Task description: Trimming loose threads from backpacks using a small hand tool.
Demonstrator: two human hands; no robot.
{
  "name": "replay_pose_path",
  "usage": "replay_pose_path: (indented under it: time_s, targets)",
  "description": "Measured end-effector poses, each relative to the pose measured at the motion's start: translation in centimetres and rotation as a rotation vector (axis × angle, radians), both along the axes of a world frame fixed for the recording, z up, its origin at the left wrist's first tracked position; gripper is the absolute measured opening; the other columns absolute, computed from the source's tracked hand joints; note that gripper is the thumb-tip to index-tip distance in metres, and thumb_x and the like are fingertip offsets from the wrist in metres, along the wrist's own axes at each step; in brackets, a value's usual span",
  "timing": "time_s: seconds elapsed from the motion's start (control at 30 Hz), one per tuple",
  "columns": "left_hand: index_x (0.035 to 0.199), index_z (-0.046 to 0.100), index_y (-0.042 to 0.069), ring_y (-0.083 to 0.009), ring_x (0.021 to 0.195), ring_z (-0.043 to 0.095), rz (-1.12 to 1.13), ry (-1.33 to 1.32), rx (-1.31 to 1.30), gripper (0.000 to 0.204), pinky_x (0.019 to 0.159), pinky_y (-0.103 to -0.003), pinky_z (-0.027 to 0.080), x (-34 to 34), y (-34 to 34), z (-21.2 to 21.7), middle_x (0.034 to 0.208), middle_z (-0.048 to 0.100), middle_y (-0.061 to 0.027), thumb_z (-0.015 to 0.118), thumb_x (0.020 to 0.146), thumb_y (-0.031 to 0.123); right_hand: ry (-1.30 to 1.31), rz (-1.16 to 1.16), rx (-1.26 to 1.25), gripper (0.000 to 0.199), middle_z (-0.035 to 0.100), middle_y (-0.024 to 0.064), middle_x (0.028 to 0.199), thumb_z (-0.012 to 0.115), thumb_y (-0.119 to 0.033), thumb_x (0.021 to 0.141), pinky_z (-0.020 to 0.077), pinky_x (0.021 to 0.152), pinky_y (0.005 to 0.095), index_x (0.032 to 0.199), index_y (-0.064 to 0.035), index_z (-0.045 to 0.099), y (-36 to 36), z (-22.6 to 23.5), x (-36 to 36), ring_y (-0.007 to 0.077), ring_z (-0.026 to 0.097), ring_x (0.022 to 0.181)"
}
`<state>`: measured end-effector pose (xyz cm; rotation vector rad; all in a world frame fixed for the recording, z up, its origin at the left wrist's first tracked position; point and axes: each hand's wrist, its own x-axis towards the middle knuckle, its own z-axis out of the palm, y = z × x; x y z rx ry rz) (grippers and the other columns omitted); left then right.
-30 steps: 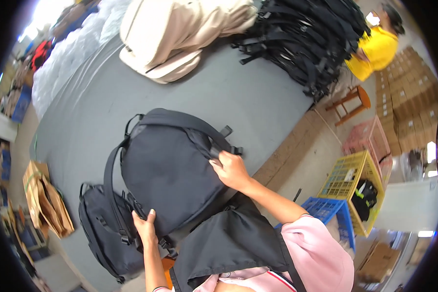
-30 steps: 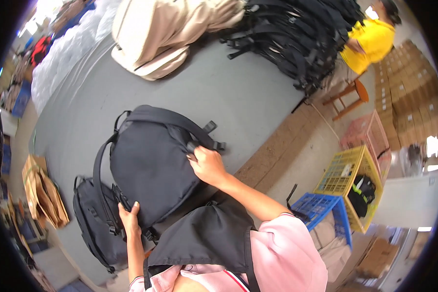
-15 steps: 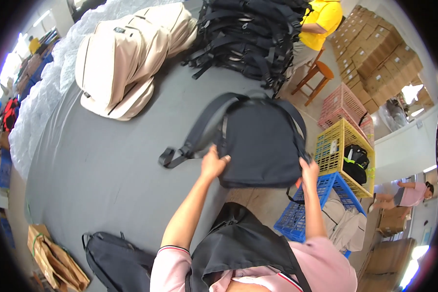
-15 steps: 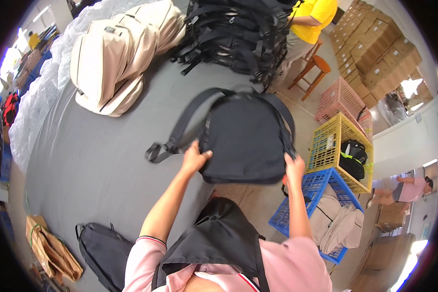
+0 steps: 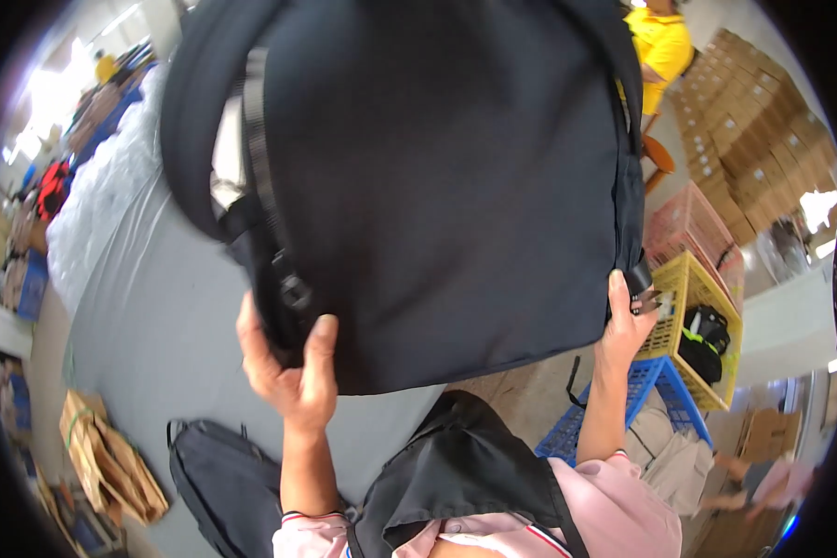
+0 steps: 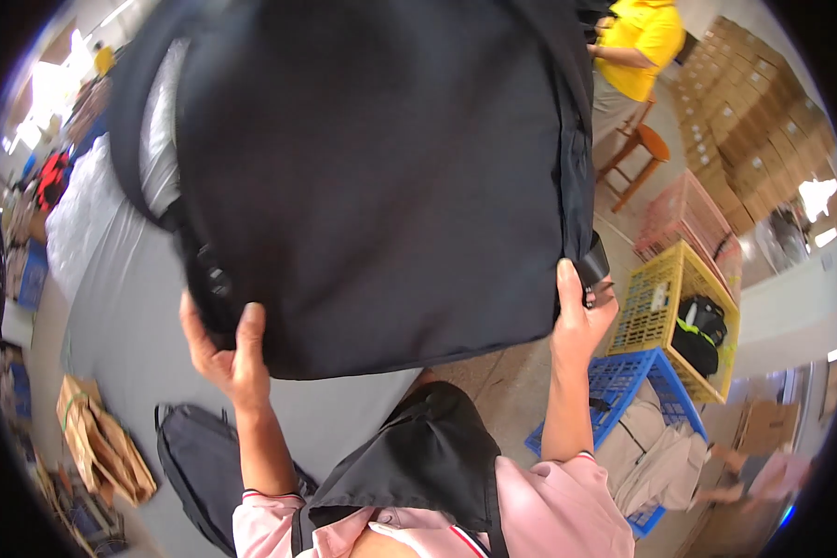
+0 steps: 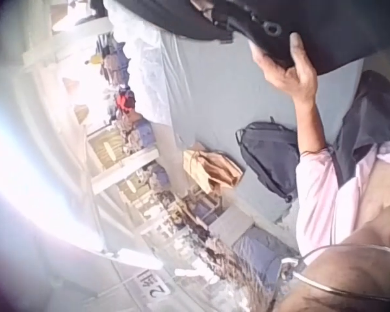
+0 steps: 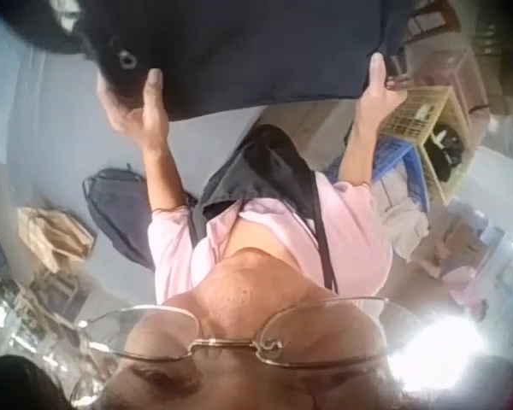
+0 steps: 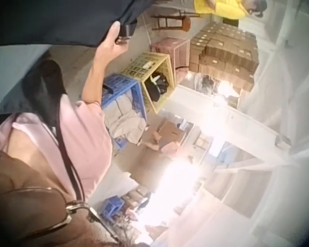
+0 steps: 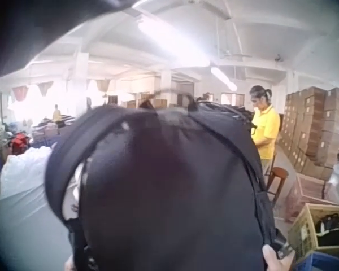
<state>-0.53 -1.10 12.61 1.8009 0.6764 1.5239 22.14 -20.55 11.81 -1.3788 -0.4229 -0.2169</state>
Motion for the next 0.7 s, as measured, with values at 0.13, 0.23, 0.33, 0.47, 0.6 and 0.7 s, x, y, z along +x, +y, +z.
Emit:
replay_pose_path:
  time_s: [0.13,0.23,0.33,0.47,0.6,0.7]
  targets:
    - [0.114,0.050,-0.008,-0.0139,0.082,0.058,0.152,0.185,-0.199,0.037,0.077,-0.027,0.047,-6.3,-1.2,-2.6,0.091,0.064,-0.0116,0.067,0.083,0.002,-0.013,0.184,-0.312,0.016,0.059,-0.0003,0.072,0.068,-0.015,0.086,0.0408,0.055,0.0229,0.090,-0.0007,0.063,5.0,-3.5,-1.4,0.0047,0.049,0.062]
    - [0.119,0.049,-0.009,-0.0425,0.094,0.062,0.353,0.574,-0.310,0.049,0.085,-0.040,0.047,-12.2,-3.4,-13.1,0.103,0.063,-0.0282,0.067,0.084,0.020,-0.053,0.468,-0.944,0.029,0.059,0.0173,0.067,0.070,-0.023,0.083,0.0432,0.055,0.0355,0.076,0.0024,0.057,6.8,-13.6,-2.3,0.0242,0.056,0.057]
    - [0.130,0.041,-0.003,-0.0426,0.109,0.056,0.324,0.791,-0.907,0.059,0.093,-0.044,0.044,-15.7,-7.4,-19.1,0.113,0.059,-0.0282,0.064,0.084,0.026,-0.080,0.690,-0.751,0.044,0.056,0.0251,0.064,0.068,-0.030,0.082,0.0432,0.057,0.0471,0.066,0.0057,0.047,5.8,-24.7,-4.7,0.0427,0.056,0.059]
    - [0.136,0.038,-0.001,-0.0401,0.104,0.059,0.444,0.983,-0.992,0.068,0.089,-0.043,0.047,-18.9,-11.4,-16.7,0.108,0.062,-0.0265,0.065,0.084,0.034,-0.035,0.926,-1.205,0.036,0.058,0.0197,0.064,0.068,-0.030,0.083,0.0451,0.046,0.0384,0.079,0.0042,0.058,5.4,-17.9,-5.8,0.0286,0.059,0.048]
    - [0.123,0.055,0.001,-0.0283,0.083,0.066,0.227,1.209,-0.777,0.054,0.074,-0.039,0.051,-20.9,-8.3,-9.8,0.089,0.067,-0.0150,0.070,0.080,0.029,0.261,1.240,-1.342,0.031,0.057,0.0076,0.062,0.065,-0.028,0.086,0.0382,0.035,0.0279,0.084,0.0028,0.063,7.2,-10.6,-2.2,0.0113,0.050,0.041]
    - [0.128,0.050,0.004,-0.0347,0.120,0.046,0.700,0.933,-0.080,0.055,0.101,-0.042,0.036,-20.3,-2.9,-9.3,0.133,0.049,-0.0171,0.070,0.077,0.010,-0.073,1.093,-1.022,0.027,0.059,0.0068,0.067,0.062,-0.026,0.088,0.0462,0.050,0.0294,0.091,0.0005,0.066,12.6,-10.2,-1.7,0.0121,0.055,0.055]
